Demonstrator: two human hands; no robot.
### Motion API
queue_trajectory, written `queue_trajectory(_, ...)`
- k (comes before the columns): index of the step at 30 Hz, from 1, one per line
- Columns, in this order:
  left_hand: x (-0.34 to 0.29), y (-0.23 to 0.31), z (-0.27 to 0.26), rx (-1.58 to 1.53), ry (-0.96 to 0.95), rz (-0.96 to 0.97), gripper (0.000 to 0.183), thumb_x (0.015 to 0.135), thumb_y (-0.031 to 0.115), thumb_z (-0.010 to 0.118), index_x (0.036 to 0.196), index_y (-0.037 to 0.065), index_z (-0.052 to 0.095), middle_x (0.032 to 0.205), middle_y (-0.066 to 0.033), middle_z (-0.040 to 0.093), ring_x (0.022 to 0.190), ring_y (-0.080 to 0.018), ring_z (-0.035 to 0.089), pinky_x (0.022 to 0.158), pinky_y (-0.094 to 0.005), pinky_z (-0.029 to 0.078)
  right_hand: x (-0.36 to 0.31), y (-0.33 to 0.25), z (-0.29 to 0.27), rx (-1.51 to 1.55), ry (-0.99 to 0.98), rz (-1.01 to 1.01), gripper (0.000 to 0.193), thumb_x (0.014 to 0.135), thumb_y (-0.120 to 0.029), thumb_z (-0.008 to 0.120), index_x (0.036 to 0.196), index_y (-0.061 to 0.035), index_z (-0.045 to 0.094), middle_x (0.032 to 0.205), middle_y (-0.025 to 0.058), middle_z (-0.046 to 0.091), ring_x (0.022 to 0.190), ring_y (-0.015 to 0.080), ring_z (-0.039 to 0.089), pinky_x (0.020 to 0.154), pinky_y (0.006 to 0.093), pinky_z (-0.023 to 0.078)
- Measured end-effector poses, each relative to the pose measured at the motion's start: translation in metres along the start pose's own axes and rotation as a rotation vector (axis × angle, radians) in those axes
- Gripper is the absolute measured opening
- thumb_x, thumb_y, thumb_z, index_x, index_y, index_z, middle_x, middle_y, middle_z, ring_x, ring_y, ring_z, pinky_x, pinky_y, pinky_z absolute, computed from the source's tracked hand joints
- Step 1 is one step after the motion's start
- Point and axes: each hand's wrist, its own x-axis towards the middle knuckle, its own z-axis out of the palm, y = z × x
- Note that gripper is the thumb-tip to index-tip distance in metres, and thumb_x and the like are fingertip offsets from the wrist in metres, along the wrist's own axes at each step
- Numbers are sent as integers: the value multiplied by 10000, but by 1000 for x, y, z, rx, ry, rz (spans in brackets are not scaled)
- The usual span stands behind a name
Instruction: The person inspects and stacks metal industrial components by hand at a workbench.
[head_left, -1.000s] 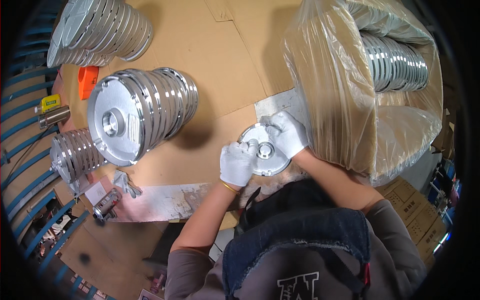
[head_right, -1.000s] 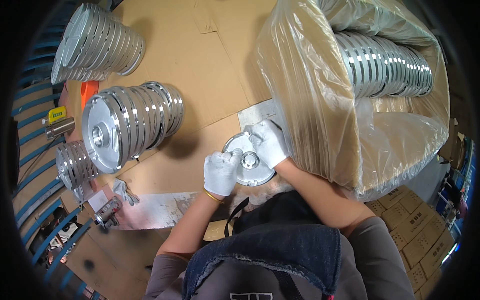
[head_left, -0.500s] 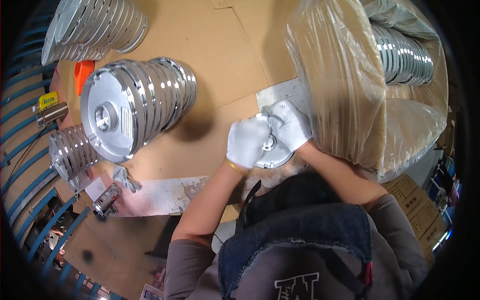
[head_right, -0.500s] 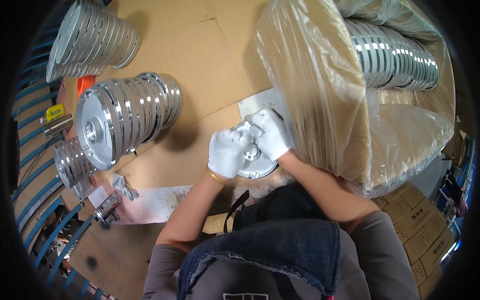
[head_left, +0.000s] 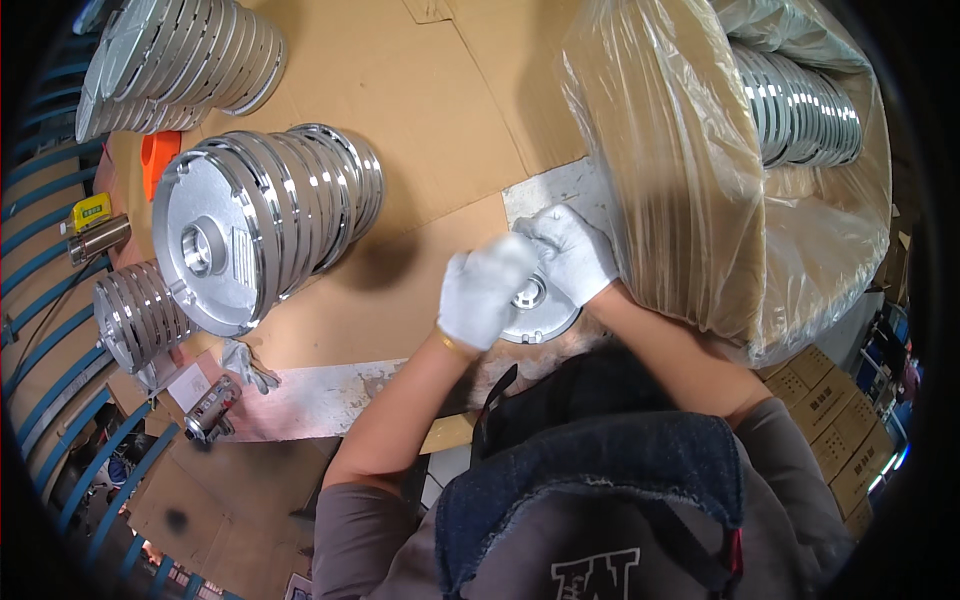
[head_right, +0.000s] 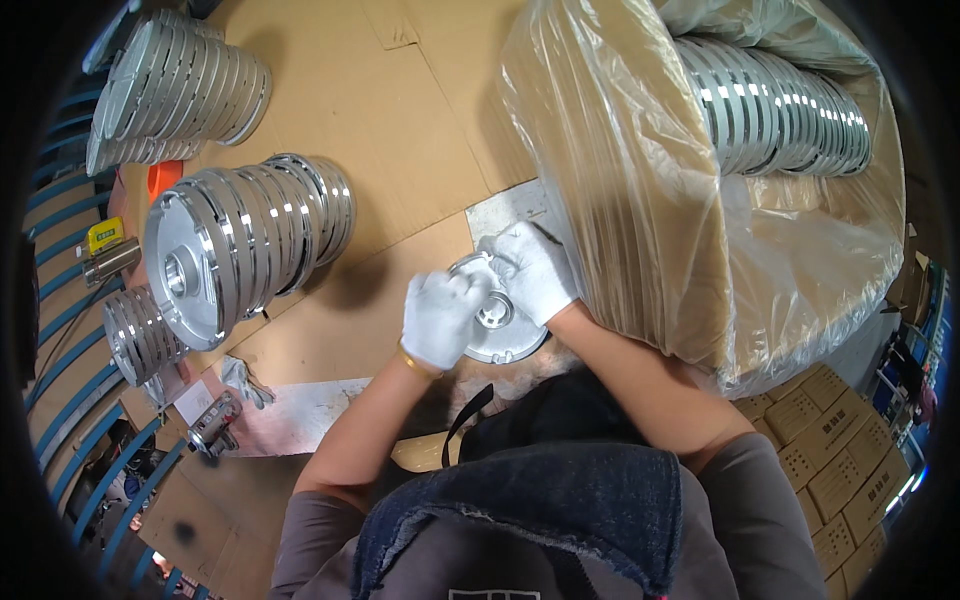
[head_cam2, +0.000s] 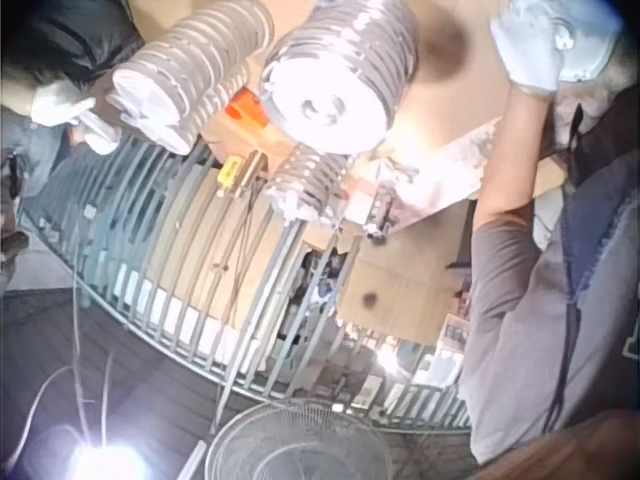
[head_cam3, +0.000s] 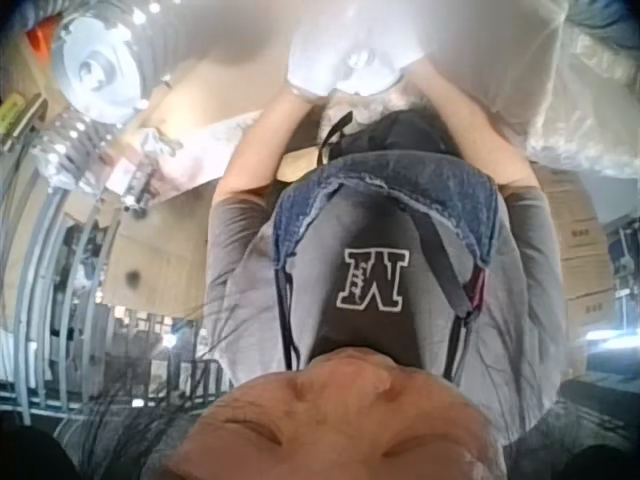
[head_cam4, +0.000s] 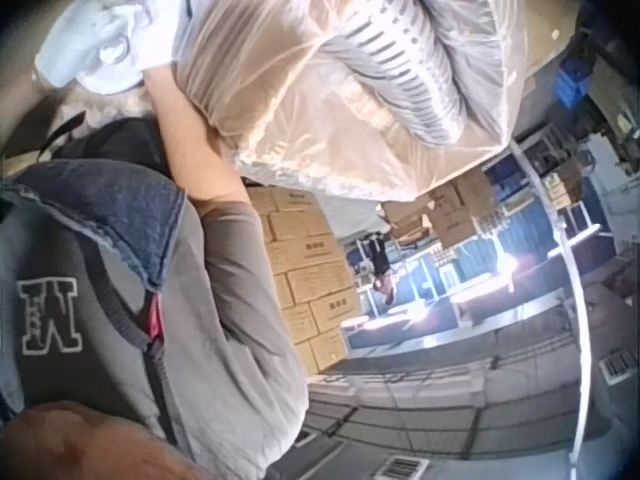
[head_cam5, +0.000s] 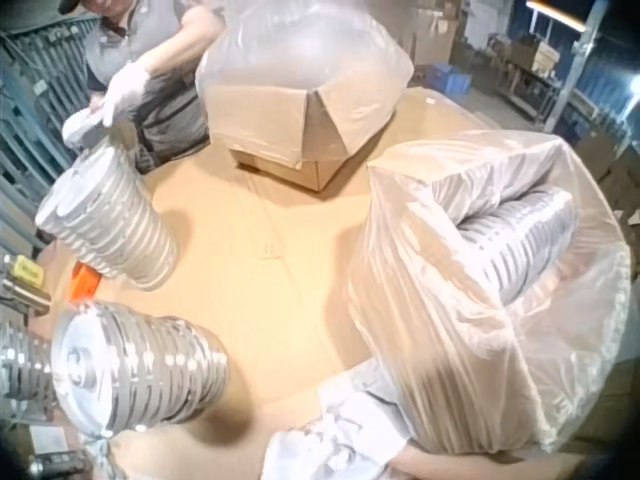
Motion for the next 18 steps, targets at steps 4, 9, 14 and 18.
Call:
queue_trajectory(4, -17, -4, 3, 88, 37, 26, 196, 699, 126, 542, 887, 141, 593, 628, 8, 499, 644, -193, 518, 610, -364, 388, -2, -10, 2, -106, 36, -44, 104, 839, -53, 591, 935, -72, 627, 804, 19, 588, 733, 93, 555, 680, 222, 452)
queue_trajectory(9, 8, 4, 2, 68, -49, -45, 189, 709, 167, 544, 882, 109, 594, 710, -18, 565, 731, -209, 551, 674, -375, 406, 1, 5, 6, 10, -24, 43, 101, 834, -52, 592, 927, -72, 625, 807, 36, 598, 740, 126, 577, 686, 236, 463)
queue_trajectory(14, -20, -7, 0, 131, -141, -20, 186, 723, 176, 535, 887, 108, 589, 705, 3, 564, 730, -192, 552, 683, -367, 401, 0, -4, 4, -106, 38, -63, 78, 820, -64, 608, 895, -70, 629, 803, 65, 598, 744, 172, 586, 685, 268, 470)
queue_trajectory(18, 7, -7, 1, 64, 42, 65, 153, 692, 149, 550, 841, 149, 583, 629, 12, 518, 635, -184, 523, 612, -363, 392, 5, -12, 1, -153, -16, -14, 174, 802, -49, 609, 965, -97, 650, 816, 52, 597, 763, 185, 592, 712, 263, 473)
